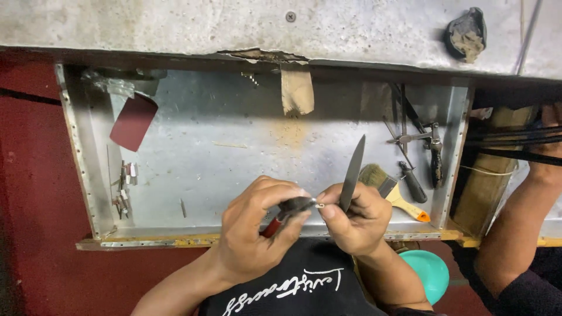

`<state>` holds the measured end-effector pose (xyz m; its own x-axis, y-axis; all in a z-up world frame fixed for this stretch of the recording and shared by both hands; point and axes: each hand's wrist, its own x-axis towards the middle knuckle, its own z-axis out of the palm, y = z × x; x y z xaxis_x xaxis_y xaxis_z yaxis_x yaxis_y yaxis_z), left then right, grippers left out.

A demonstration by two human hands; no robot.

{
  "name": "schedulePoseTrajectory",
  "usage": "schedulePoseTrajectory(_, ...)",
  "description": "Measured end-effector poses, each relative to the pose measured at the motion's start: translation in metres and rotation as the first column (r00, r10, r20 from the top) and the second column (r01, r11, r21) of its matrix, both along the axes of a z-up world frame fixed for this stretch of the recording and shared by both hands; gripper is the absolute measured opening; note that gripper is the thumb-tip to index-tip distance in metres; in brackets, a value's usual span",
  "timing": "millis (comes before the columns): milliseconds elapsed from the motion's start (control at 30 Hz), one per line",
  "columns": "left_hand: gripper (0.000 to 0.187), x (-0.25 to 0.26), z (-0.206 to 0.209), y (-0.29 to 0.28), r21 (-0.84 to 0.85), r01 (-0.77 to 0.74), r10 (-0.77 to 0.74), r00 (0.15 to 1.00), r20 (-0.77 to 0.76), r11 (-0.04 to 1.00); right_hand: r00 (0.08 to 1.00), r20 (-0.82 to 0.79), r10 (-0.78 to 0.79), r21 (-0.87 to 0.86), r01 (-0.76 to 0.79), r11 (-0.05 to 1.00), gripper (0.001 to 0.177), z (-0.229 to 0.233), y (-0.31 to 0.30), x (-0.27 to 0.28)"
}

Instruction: Filing and shaping a small metal piece at a jewelry workbench using a hand file and pliers.

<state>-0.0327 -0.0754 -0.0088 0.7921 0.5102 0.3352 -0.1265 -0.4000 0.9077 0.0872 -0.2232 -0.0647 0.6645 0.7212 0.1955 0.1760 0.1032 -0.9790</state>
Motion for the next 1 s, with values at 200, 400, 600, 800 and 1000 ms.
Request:
schedulePoseTrajectory(200,0.031,0.0,-0.006,-0.005,-0.009,-0.011,0.012,0.997,0.076,1.0,0.999,0.034,-0.005,-0.066,0.007,0.998,0.023,0.001,-0.005,-0.003)
schedulePoseTrajectory(400,0.028,-0.002,-0.006,-0.003,-0.012,-0.021,0.021,0.998,0.056,1.0,0.999,0.038,0.017,-0.084,-0.014,0.996,0.022,0.004,-0.004,-0.004)
schedulePoseTrajectory(600,0.027,-0.002,-0.009,-0.005,0.003,-0.035,0.034,0.997,0.075,0.999,0.999,0.019,0.027,-0.052,-0.026,0.998,0.02,0.002,-0.005,-0.007)
schedulePoseTrajectory(800,0.03,-0.004,-0.01,-0.006,0.016,-0.029,0.028,0.994,0.102,0.999,0.999,0.029,0.036,-0.023,-0.035,0.999,0.021,-0.001,-0.005,-0.009)
schedulePoseTrajectory(1000,0.031,-0.006,-0.015,-0.007,0.052,-0.028,0.022,0.993,0.114,0.998,0.997,0.064,0.035,-0.017,-0.034,0.999,0.024,0.005,0.001,-0.009)
